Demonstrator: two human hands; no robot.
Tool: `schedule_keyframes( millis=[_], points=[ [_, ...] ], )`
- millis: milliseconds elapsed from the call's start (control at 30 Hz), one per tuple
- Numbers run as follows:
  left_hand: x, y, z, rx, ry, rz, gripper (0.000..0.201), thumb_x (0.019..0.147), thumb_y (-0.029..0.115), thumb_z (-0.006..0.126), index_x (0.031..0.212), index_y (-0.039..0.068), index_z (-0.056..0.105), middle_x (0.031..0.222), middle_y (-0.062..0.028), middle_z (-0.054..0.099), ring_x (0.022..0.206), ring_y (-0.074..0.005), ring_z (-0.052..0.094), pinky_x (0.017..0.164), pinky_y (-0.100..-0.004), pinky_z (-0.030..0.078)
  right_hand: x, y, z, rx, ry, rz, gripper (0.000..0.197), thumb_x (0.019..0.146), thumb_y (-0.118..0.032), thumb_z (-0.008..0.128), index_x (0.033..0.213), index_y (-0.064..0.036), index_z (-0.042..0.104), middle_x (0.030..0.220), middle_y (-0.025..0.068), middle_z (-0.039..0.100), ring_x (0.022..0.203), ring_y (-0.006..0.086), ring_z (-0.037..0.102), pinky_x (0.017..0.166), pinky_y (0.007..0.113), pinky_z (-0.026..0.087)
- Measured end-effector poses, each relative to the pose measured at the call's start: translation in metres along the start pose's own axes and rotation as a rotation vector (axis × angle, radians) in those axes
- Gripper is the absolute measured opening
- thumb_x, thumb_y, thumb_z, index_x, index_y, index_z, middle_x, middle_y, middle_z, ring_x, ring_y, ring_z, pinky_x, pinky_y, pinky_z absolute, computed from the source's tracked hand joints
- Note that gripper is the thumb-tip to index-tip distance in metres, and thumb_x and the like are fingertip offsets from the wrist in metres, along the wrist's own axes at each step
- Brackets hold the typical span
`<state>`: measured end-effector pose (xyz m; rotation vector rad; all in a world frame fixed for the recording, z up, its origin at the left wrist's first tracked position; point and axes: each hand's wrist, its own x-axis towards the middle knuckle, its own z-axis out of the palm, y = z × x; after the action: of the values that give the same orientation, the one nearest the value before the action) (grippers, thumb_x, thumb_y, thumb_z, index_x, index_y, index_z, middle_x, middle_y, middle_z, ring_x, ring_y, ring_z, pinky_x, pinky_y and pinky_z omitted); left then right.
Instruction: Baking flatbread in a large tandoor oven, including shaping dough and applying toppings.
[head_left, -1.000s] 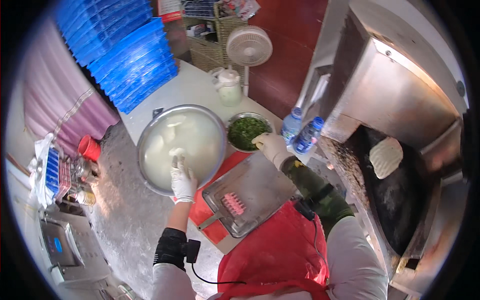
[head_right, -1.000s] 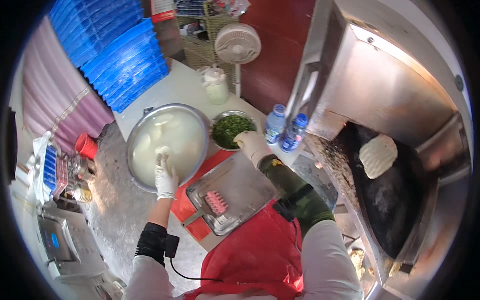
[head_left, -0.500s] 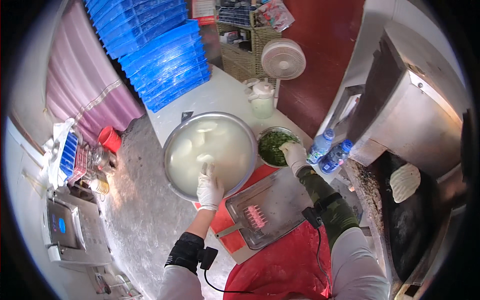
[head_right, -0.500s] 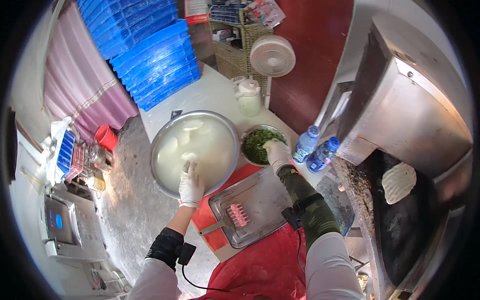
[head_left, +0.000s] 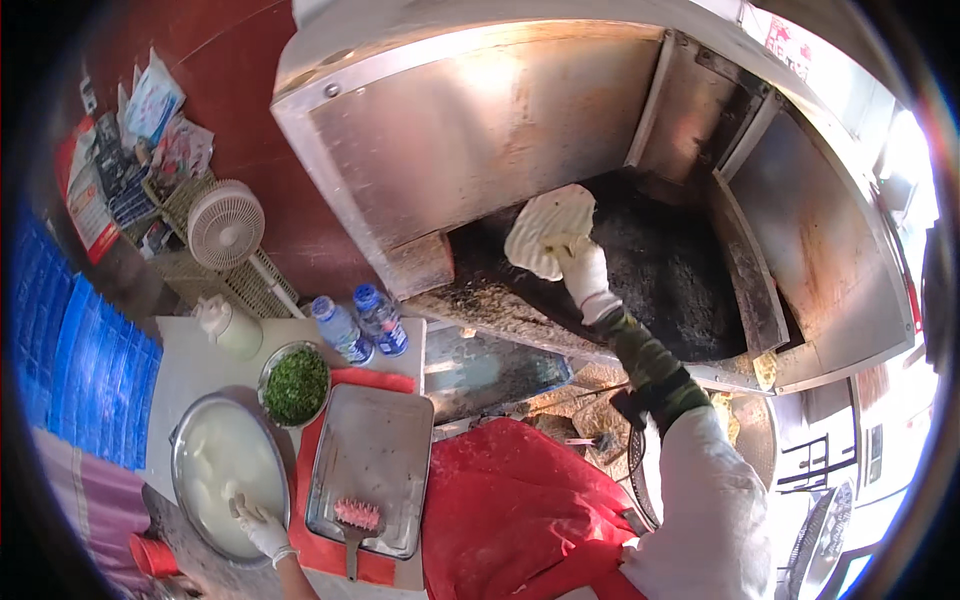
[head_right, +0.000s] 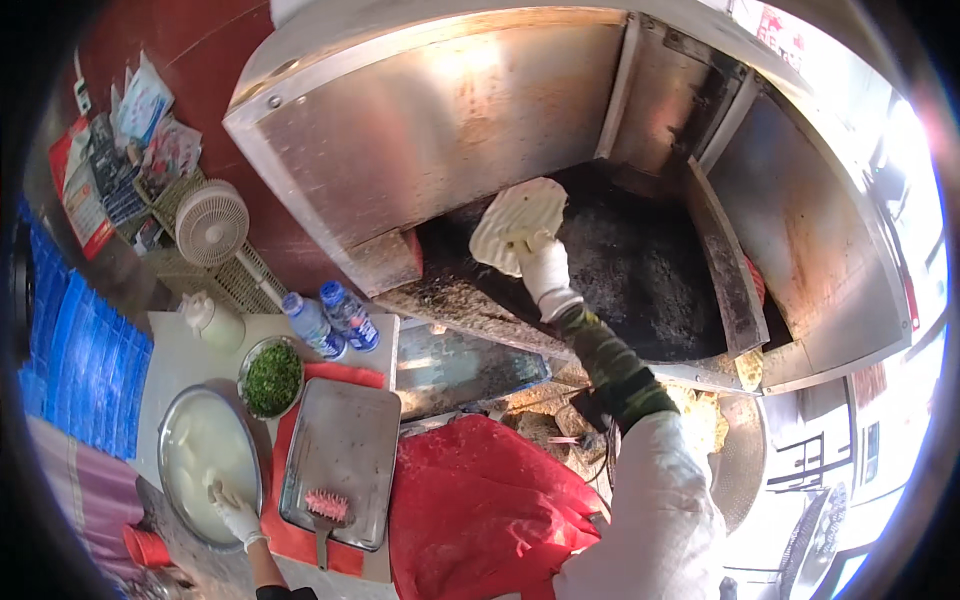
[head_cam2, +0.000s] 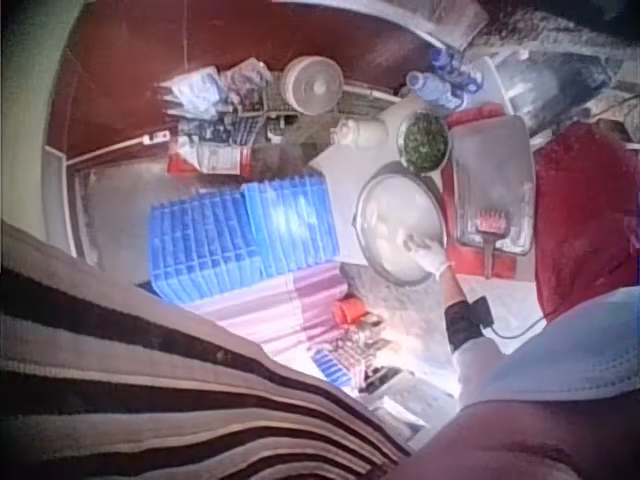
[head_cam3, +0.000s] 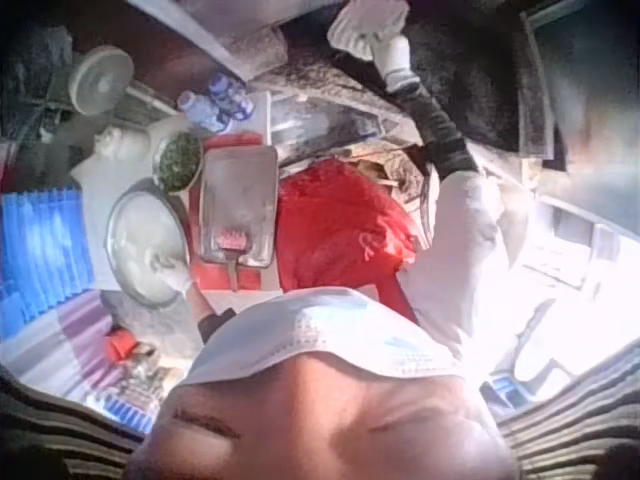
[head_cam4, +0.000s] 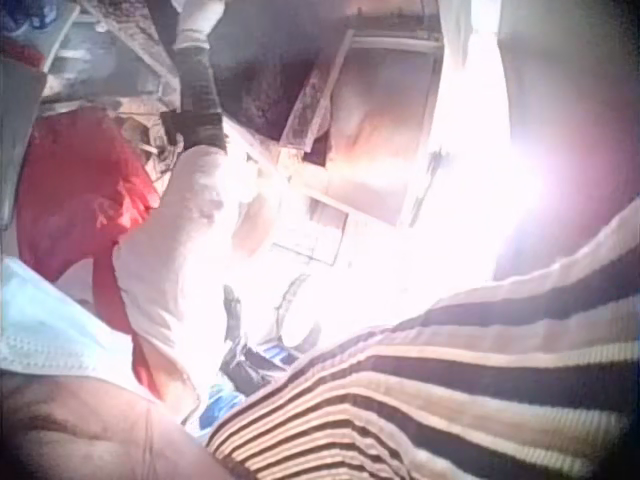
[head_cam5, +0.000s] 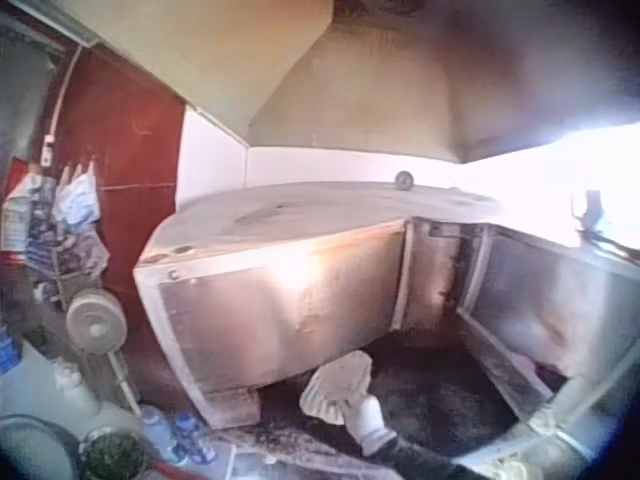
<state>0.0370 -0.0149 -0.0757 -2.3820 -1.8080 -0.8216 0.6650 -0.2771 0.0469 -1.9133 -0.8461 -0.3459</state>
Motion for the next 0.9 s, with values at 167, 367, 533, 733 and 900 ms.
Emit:
schedule_keyframes(
  millis=[167,367,533,733,900],
  points=[
    [0.006,0.008,0.005,-0.05,-0.093,-0.093,0.044,0.086,0.009,0.049,0.128,-0.001,0.043,0.13,-0.0192,0.048,0.121,-0.0339,0.043,0.101,-0.0416,0.033,0.065,0.129,0.014,-0.371,-0.096,-0.162,0.017,0.075,-0.006,0.06,0.091,-0.0082,0.066,0.087,0.013,0.066,0.08,0.0293,0.064,0.071,0.037,0.051],
    [0.004,-0.046,0.015,0.131,-0.134,-0.215,0.043,0.085,0.005,0.047,0.128,0.0,0.044,0.128,-0.0191,0.048,0.122,-0.034,0.042,0.103,-0.0408,0.032,0.088,0.114,0.047,-0.567,-0.101,-0.273,0.02,0.082,-0.02,0.052,0.091,-0.0075,0.066,0.086,0.0146,0.066,0.083,0.0319,0.064,0.074,0.04,0.051],
    [-0.025,0.046,-0.036,-0.048,-0.081,0.273,0.046,0.086,0.004,0.044,0.132,0.0,0.04,0.13,-0.0206,0.046,0.122,-0.0349,0.043,0.103,-0.0394,0.033,0.052,0.084,0.051,-0.873,-0.526,-0.438,0.022,0.078,-0.021,0.056,0.094,-0.0081,0.065,0.085,0.0169,0.064,0.083,0.0312,0.064,0.075,0.041,0.051],
    [-0.108,0.08,-0.058,-0.03,-0.271,0.325,0.045,0.087,0.003,0.043,0.131,-0.005,0.037,0.13,-0.0233,0.045,0.121,-0.0371,0.043,0.102,-0.0415,0.034,0.126,0.154,0.013,-0.332,0.123,-0.027,0.015,0.08,-0.015,0.053,0.079,-0.0072,0.065,0.077,0.0173,0.064,0.07,0.0329,0.064,0.065,0.041,0.052],
    [-0.146,0.072,-0.07,-0.03,-0.356,0.143,0.045,0.088,0.004,0.043,0.131,-0.005,0.037,0.131,-0.0232,0.045,0.122,-0.0372,0.043,0.102,-0.0414,0.034,0.071,0.047,0.081,-0.688,0.216,-0.575,0.01,0.073,-0.018,0.06,0.073,-0.0087,0.064,0.071,0.0124,0.063,0.063,0.0276,0.062,0.057,0.046,0.05]
  ],
)
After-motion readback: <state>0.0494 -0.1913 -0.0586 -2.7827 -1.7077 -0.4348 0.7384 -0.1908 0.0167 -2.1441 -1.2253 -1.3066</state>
